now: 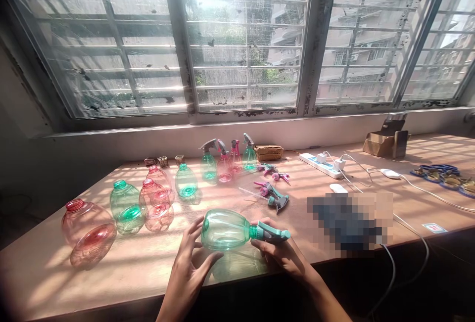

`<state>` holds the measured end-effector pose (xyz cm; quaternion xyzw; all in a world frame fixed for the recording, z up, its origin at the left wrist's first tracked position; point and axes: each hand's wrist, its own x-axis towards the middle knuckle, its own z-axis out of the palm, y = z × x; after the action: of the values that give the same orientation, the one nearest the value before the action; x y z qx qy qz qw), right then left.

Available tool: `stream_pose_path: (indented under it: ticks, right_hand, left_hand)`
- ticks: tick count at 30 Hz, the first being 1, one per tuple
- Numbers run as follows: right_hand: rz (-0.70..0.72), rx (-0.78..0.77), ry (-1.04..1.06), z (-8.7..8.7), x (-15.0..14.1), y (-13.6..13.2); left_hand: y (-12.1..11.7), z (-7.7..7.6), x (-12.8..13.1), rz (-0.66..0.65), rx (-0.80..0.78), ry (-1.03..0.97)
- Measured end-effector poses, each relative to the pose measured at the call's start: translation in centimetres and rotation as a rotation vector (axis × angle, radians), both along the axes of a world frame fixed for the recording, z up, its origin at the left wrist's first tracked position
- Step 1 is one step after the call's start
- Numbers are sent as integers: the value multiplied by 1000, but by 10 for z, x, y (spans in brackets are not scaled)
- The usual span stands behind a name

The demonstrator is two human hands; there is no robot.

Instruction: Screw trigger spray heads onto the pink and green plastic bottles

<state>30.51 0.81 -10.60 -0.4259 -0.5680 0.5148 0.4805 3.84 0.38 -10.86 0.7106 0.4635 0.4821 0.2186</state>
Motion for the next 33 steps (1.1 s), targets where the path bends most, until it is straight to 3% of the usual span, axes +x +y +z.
stream_pose_path:
  ticks: [5, 11, 20, 27, 33]
  right_hand:
    - [-3, 15, -25, -1, -1, 3]
    - [-20, 1, 99, -10, 0, 2]
    - [4, 50, -58, 6, -3, 1]
    - [-29, 10, 84, -13, 0, 6]
    - [-35, 36, 124, -13, 0, 7]
  left_hand:
    - [2, -1, -1, 11, -54, -34]
    - [4, -8, -3, -20, 13, 16]
    - [4, -4, 0, 13, -68, -55]
    - [6, -9, -2, -2, 58, 14]
    - [-1, 2, 2, -15, -22, -17]
